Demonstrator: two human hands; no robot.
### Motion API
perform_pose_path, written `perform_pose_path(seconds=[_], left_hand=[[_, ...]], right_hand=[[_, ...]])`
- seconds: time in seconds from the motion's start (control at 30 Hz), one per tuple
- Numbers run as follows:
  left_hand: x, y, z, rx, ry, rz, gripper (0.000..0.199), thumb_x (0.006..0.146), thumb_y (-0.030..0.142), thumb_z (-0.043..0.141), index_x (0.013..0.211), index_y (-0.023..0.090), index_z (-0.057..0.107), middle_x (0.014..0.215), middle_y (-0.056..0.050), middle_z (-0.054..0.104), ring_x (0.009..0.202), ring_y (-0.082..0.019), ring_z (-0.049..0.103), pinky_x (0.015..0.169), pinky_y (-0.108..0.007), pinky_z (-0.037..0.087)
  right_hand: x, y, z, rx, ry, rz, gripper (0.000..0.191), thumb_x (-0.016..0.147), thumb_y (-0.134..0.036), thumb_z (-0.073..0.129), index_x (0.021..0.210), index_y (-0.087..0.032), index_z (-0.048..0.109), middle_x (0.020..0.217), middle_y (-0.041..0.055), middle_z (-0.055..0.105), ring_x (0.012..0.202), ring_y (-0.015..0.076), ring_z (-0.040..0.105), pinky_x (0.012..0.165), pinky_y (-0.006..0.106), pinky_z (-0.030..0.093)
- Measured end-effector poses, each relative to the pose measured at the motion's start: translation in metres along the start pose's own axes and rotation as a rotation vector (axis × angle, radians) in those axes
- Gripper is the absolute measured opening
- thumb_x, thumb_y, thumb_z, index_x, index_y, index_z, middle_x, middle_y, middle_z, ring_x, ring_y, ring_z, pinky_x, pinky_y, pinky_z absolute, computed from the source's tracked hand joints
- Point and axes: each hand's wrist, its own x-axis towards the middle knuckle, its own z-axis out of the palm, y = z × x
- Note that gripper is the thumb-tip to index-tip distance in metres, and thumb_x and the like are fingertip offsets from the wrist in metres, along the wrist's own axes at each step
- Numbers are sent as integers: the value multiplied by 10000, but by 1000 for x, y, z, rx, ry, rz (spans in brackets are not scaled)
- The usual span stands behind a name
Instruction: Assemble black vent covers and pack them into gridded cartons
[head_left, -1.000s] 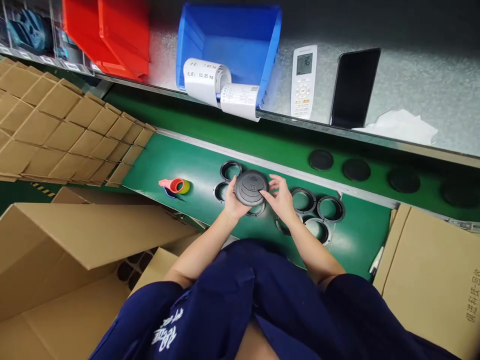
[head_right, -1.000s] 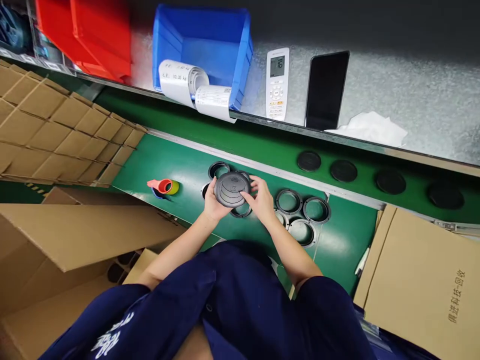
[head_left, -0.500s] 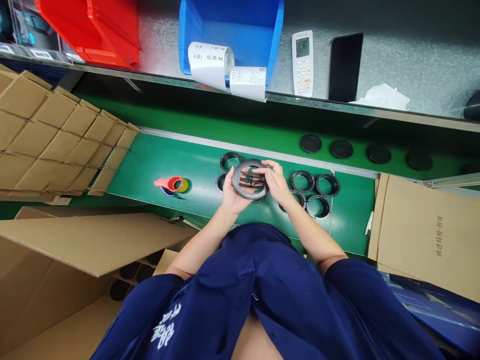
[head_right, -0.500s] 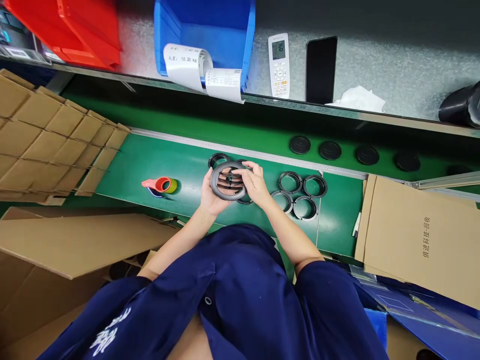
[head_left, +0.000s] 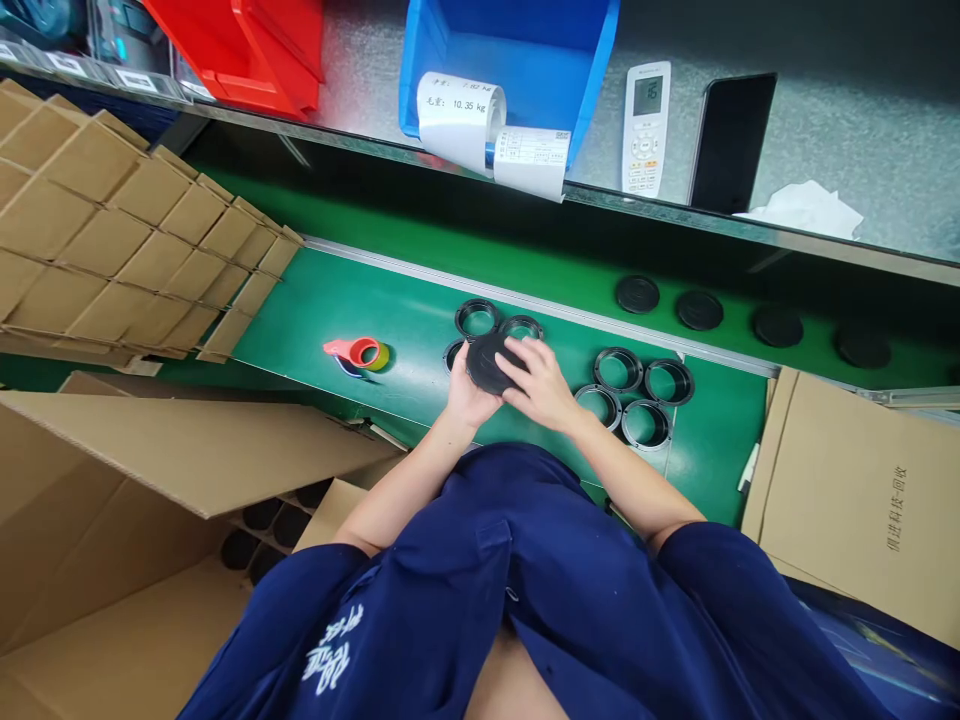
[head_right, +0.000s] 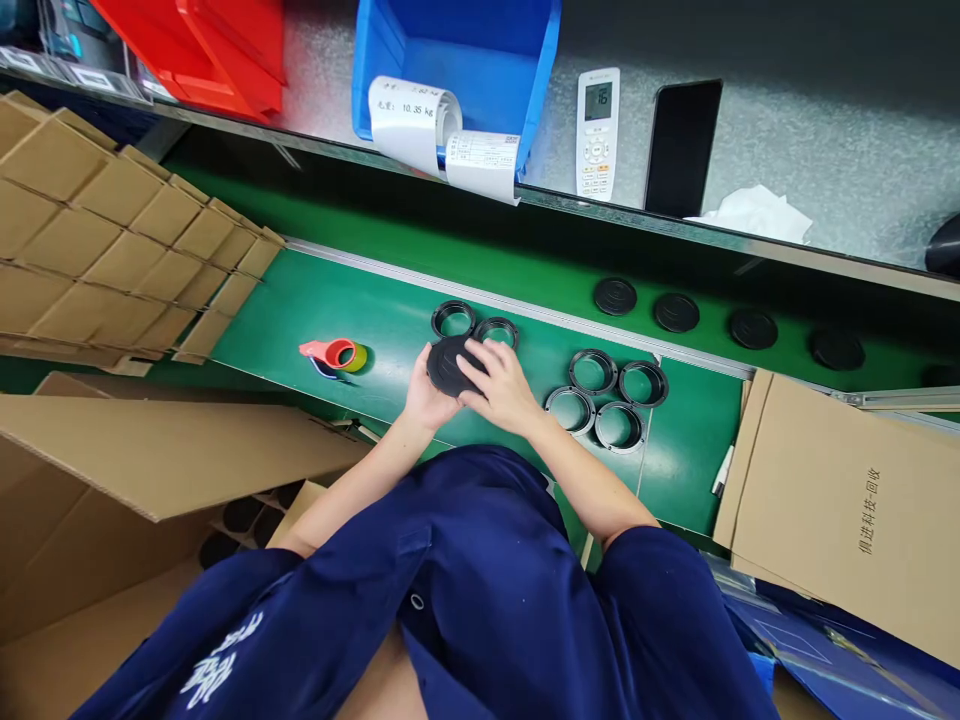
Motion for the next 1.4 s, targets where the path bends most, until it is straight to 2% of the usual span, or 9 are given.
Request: perform_pose_path(seconds=[0.27, 0.4, 0.5, 0.63, 0.93, 1.07, 1.17, 1.33, 1.4], left_hand=[[19, 2, -50, 102, 127, 18, 551, 963, 580, 483, 1241, 147, 679, 1194, -129, 748, 1233, -309, 649, 1110, -449, 489], [37, 27, -79, 362, 255, 201, 567, 940, 654, 504, 1275, 219, 645, 1368, -132, 660, 1391, -351, 519, 1152, -555, 409], [47, 38, -107, 894, 348, 434, 461, 863, 554, 688, 1209, 250, 682, 1464, -130, 595, 1534, -359, 310, 1261, -591, 147], [43, 33, -141, 1467, 293, 468, 442, 858, 471, 717, 1228, 229, 699, 1476, -187, 577, 1546, -385, 278, 1231, -607, -149], [34, 34, -159, 1852, 306, 420, 541, 979, 546, 504, 1421, 253, 609, 1548, -183, 514, 1515, -372, 351, 1239, -628, -108], [43, 40, -158, 2036, 327, 425, 533, 1004, 538, 438, 1413, 243, 609, 1525, -193, 537, 1496, -376, 383, 1225, -690, -38], [49, 43, -154, 2112, 346, 465, 529, 1018, 530, 399, 1403, 233, 605, 1501, -204, 560, 1473, -383, 417, 1207, -725, 23], [50, 55, -138, 2104, 370, 594, 476, 1024, 486, 395, 1367, 226, 601, 1473, -185, 590, 1448, -361, 460, 1213, -676, 157], [50, 59, -126, 2051, 365, 655, 448, 1012, 467, 421, 1333, 223, 615, 1457, -176, 602, 1421, -352, 493, 1209, -632, 235]], right_hand=[[32, 14, 50, -4, -437, 23, 1061, 833, -697, 694, 1668, -295, 177, 1712, 177, 120, 1559, 423, 166, 1219, 615, 286], [94, 34, 73, -67, -361, 77, 1073, 809, -658, 735, 1661, -268, 213, 1650, 195, 231, 1501, 402, 276, 1215, 567, 304], [148, 54, 91, -252, -260, 220, 1079, 796, -616, 761, 1654, -215, 244, 1651, 227, 214, 1489, 453, 262, 1226, 598, 231], [198, 72, 116, -403, -315, 268, 1084, 791, -594, 785, 1651, -201, 254, 1664, 239, 217, 1507, 467, 240, 1241, 617, 125], [233, 77, 147, -397, -165, 150, 768, 1040, -524, 420, 1659, -128, 196, 1730, 191, 73, 1605, 335, 52, 1277, 567, -9], [250, 82, 155, -352, -273, 158, 716, 1046, -481, 416, 1631, -96, 267, 1718, 183, 163, 1600, 298, 114, 1289, 536, 17], [253, 118, 112, -295, -174, 260, 669, 1047, -498, 399, 1626, -178, 296, 1724, 131, 184, 1600, 299, 107, 1281, 585, 30], [177, 229, -49, -126, 716, 1175, 533, 1046, -403, 393, 1443, -57, 473, 1596, 327, 310, 1502, 390, 321, 1167, 610, 353], [139, 264, -97, 15, 794, 1253, 461, 1052, -388, 406, 1290, -18, 542, 1406, 361, 491, 1301, 338, 549, 998, 489, 520]])
